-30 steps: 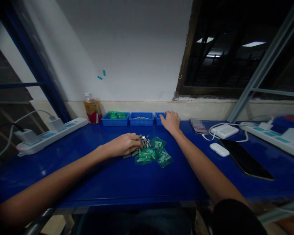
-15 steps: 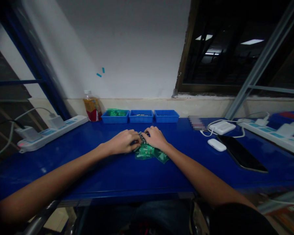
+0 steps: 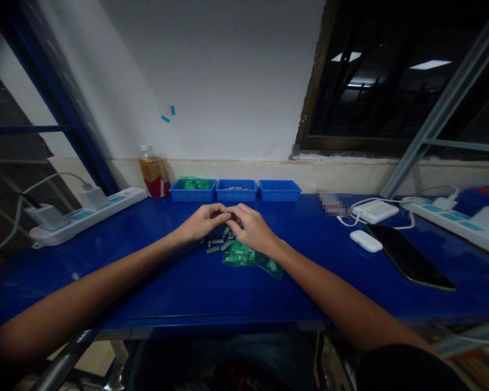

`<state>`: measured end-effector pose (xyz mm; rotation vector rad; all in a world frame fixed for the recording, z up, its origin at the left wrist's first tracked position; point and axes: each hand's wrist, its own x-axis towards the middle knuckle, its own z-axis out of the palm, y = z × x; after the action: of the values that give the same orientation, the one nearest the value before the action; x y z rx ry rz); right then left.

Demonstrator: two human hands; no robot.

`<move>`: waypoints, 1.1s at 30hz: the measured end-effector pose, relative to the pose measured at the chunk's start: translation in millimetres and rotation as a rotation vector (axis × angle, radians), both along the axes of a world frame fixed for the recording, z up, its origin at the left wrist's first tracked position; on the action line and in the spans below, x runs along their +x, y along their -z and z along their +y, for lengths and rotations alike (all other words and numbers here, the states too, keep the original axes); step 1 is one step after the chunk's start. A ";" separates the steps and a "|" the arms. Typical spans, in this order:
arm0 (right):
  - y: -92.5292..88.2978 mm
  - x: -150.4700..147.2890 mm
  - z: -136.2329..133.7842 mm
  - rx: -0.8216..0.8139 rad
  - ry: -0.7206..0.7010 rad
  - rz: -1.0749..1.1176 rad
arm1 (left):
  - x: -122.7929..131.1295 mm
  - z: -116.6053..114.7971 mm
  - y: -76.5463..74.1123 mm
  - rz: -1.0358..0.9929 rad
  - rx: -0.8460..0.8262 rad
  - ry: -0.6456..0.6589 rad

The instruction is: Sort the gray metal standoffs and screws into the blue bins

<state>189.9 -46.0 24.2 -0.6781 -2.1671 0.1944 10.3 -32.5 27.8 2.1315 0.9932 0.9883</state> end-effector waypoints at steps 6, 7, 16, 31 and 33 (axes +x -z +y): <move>1.2 -6.3 4.7 -0.326 0.055 0.441 | 4.8 -3.7 -0.4 -0.178 -0.050 -0.004; 1.3 -7.1 5.6 -0.401 0.061 0.498 | 5.8 -6.4 -0.5 -0.155 0.017 -0.023; 5.3 -11.9 3.7 -0.431 0.126 0.473 | 13.5 -25.1 -5.6 0.085 0.412 -0.141; -13.3 20.1 30.6 0.027 0.204 -0.026 | 1.7 -20.7 -18.3 0.369 0.122 -0.075; -19.9 37.8 61.6 0.053 0.401 -0.048 | -1.0 -20.4 -21.4 0.486 0.180 -0.046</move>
<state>227.6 15.6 44.1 -1.0763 -2.0237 -0.0915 9.3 -52.9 49.2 2.5799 1.2184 0.6047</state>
